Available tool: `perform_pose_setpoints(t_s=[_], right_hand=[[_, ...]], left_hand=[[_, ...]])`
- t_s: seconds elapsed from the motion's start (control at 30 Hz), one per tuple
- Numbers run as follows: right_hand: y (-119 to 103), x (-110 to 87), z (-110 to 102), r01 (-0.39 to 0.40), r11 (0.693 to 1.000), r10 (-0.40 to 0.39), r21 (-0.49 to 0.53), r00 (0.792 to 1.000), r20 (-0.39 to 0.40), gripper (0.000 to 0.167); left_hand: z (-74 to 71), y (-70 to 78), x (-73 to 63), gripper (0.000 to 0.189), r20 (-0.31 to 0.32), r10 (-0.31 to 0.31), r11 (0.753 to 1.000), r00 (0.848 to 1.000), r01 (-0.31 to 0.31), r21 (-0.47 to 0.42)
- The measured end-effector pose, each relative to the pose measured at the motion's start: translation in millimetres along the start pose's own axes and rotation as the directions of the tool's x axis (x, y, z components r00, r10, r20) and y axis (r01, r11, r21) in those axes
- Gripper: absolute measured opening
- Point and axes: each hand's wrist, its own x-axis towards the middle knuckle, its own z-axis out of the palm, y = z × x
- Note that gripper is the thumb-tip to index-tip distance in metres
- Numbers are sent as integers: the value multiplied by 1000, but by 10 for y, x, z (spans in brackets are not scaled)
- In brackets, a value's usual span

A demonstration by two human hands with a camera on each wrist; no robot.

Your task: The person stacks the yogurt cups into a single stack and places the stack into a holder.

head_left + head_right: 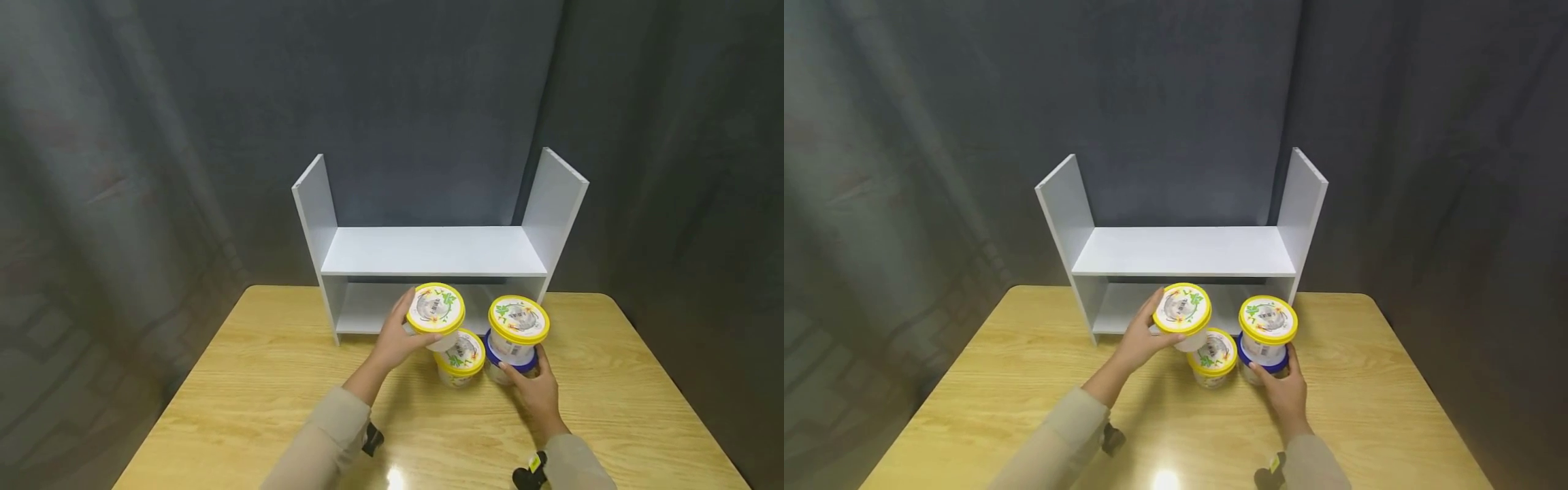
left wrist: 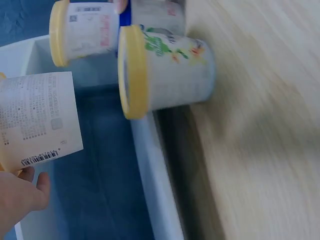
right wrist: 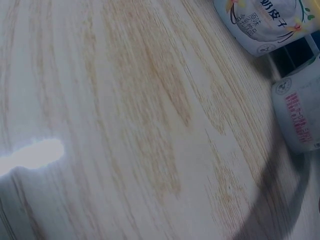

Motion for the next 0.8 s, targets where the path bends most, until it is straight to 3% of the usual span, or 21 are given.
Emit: perform_pose_setpoints(t_s=[0.37, 0.8], right_hand=[[10, -5, -4, -2, 1000, 2, 15, 1000, -7, 93], [-35, -24, -4, 1, 1000, -1, 4, 1000, -7, 92]], left_hand=[[183, 313, 143, 96, 30, 27, 999, 999, -28, 34], [331, 562, 346, 96, 65, 71, 996, 995, -74, 44]])
